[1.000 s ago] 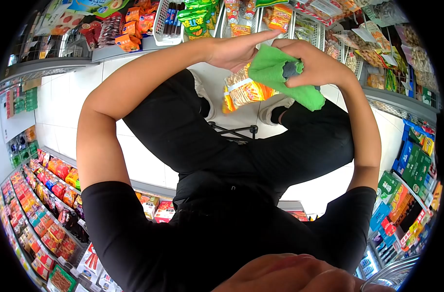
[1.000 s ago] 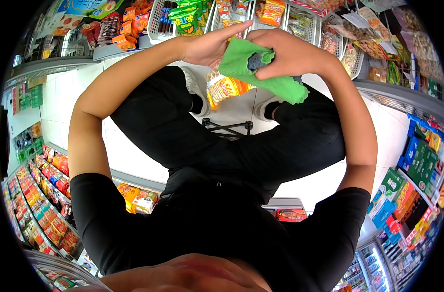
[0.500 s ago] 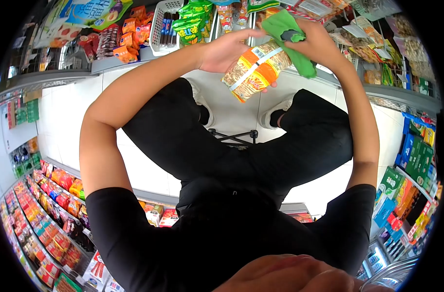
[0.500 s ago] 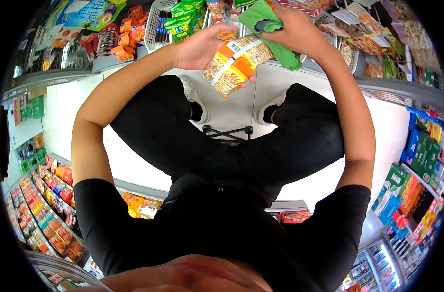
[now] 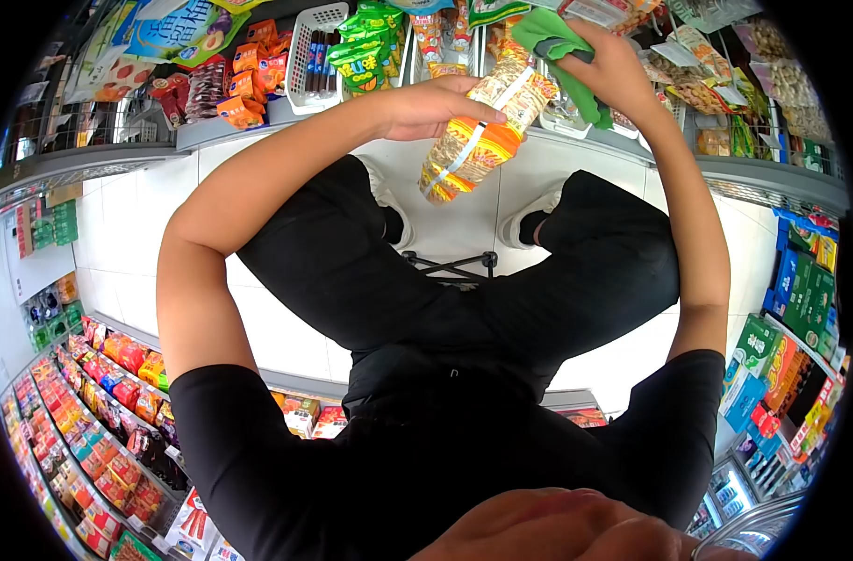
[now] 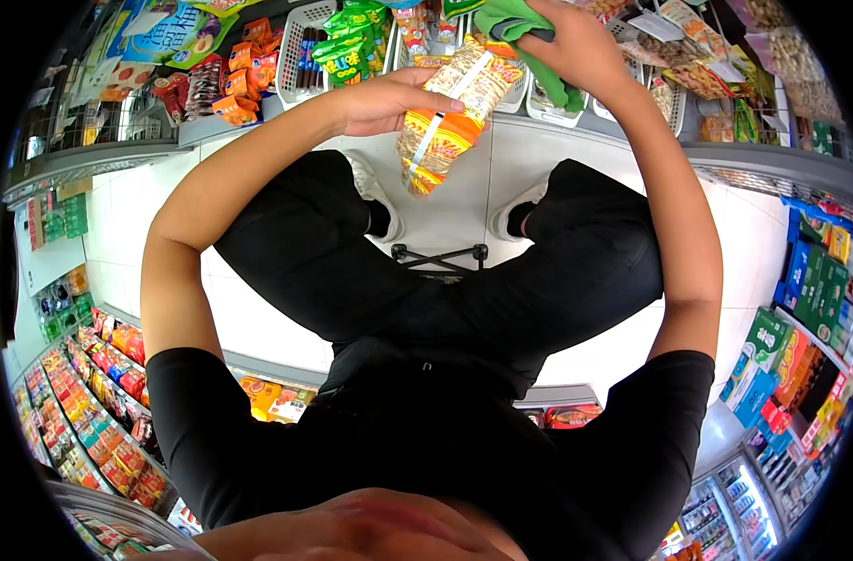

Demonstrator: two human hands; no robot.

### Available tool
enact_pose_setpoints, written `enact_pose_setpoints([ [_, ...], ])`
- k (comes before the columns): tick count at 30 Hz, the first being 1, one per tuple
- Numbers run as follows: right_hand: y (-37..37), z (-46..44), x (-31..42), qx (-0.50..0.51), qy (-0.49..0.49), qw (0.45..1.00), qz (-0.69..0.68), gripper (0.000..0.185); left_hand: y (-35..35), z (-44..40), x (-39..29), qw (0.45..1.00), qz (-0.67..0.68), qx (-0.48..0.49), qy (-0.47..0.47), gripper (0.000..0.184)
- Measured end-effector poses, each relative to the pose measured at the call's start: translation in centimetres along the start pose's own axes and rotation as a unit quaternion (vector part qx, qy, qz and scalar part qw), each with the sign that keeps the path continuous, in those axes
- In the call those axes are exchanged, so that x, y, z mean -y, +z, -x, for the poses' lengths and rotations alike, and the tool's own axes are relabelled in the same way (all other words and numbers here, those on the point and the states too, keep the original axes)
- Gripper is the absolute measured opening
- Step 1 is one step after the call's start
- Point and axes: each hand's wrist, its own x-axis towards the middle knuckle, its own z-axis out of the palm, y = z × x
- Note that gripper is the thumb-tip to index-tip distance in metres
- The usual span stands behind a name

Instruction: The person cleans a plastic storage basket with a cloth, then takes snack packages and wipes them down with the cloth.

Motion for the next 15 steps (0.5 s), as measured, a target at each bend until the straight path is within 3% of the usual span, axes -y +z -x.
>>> enact_pose_setpoints([
  [6,-0.1,0.1,0.6,0.013,0.05,0.998,-0.047,0.042,-0.7,-0.7,0.8,1.0,0.005,-0.016,-0.004,0.053],
  [9,0.8,0.0,0.9,-0.009,-0.039,0.994,-0.099,0.04,-0.7,-0.6,0.7,1.0,0.016,-0.022,-0.001,0.053],
  [12,1.4,-0.2,2.5,0.0,-0.124,0.99,-0.062,0.039,-0.4,-0.4,0.4,0.999,0.026,-0.019,0.0,0.052],
  [15,0.7,-0.2,4.5,0.031,-0.146,0.989,-0.01,0.039,-0.4,-0.4,0.5,0.999,0.035,-0.03,0.0,0.051],
])
